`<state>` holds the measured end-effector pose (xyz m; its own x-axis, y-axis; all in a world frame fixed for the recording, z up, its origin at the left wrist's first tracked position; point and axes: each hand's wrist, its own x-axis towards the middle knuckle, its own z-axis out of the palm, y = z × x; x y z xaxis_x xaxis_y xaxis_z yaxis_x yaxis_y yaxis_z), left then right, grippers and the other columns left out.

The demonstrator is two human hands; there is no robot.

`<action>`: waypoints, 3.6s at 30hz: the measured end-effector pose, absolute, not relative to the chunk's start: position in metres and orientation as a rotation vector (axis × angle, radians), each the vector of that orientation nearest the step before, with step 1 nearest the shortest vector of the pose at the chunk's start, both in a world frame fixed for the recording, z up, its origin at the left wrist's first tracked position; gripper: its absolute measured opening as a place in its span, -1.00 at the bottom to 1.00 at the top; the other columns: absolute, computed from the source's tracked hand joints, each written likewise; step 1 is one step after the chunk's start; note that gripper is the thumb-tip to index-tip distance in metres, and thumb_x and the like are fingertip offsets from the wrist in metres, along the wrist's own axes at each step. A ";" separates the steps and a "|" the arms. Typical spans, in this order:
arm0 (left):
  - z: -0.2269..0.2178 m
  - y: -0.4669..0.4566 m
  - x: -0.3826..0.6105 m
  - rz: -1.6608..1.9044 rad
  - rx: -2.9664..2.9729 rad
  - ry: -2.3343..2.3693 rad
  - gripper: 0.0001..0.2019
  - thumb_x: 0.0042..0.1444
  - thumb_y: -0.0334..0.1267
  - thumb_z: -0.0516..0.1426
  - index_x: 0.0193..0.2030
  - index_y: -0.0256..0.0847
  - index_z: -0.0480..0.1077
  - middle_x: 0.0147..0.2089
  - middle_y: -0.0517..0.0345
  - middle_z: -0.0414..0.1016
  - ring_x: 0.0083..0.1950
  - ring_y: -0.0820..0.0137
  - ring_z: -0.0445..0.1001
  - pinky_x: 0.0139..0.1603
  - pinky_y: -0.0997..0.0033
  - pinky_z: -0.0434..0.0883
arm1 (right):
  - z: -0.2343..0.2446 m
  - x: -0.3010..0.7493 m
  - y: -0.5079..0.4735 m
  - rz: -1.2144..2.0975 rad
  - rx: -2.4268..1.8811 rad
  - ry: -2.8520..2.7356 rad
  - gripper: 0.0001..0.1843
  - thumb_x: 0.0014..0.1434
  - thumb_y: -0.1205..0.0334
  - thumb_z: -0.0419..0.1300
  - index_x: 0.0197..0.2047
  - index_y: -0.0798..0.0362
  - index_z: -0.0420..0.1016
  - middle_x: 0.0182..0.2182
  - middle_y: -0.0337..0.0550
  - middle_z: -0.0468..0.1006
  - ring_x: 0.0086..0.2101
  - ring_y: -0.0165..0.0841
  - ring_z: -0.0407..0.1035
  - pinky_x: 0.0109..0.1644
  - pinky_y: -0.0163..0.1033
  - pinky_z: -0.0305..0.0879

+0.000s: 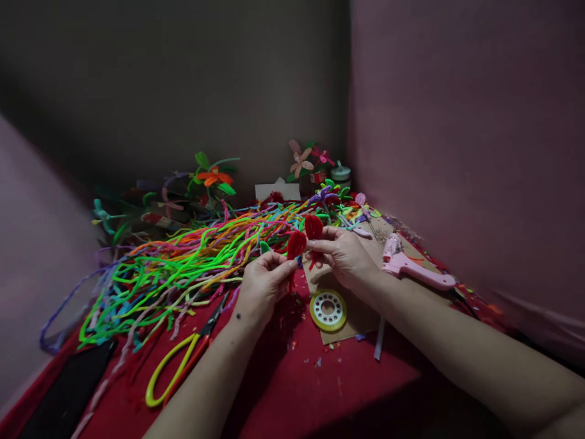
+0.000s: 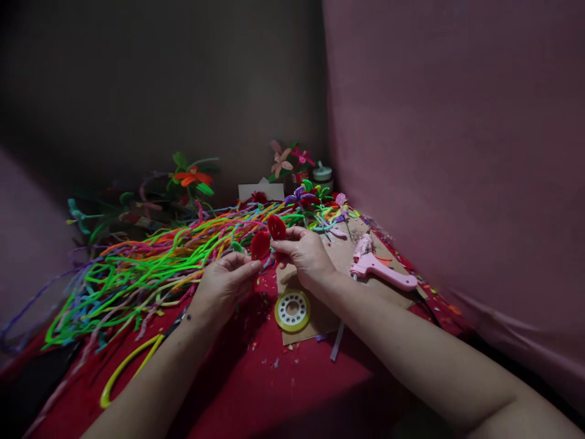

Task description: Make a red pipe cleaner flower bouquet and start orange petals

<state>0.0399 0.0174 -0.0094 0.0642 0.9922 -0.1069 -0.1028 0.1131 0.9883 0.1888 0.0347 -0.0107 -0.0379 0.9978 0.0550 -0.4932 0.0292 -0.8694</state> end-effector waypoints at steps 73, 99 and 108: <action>0.004 -0.008 0.040 1.222 1.889 1.338 -0.87 0.10 -0.23 0.13 -0.35 -0.17 0.49 -0.50 0.25 0.38 -0.50 0.50 0.31 -0.50 0.54 0.23 | -0.011 0.181 0.024 1.261 -0.635 -0.912 -0.85 -0.16 0.40 0.33 -0.43 0.02 0.57 -0.44 -0.30 0.55 -0.43 -0.49 0.33 -0.28 -0.32 0.26; -0.007 -0.001 0.037 1.185 2.282 1.290 -0.83 0.21 -0.36 -0.05 -0.36 -0.18 0.30 -0.44 0.20 0.28 -0.43 0.45 0.27 -0.36 0.47 0.24 | -0.012 0.180 0.025 1.622 -0.630 -0.821 -0.75 -0.36 0.33 0.45 -0.51 0.12 0.56 -0.62 -0.30 0.47 -0.56 -0.51 0.23 -0.41 -0.32 0.07; -0.006 0.000 0.037 1.196 2.372 1.278 -0.83 0.20 -0.39 -0.05 -0.39 -0.16 0.28 -0.46 0.20 0.28 -0.41 0.43 0.28 -0.35 0.47 0.25 | -0.015 0.182 0.026 1.643 -0.630 -0.922 -0.80 -0.29 0.28 0.43 -0.49 0.12 0.60 -0.64 -0.27 0.47 -0.55 -0.51 0.21 -0.39 -0.30 0.05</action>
<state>0.0373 -0.0002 -0.0062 0.3018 0.7691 0.5633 0.6131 -0.6091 0.5032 0.1816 0.0255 -0.0152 -0.2625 0.9633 0.0565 -0.5499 -0.1012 -0.8291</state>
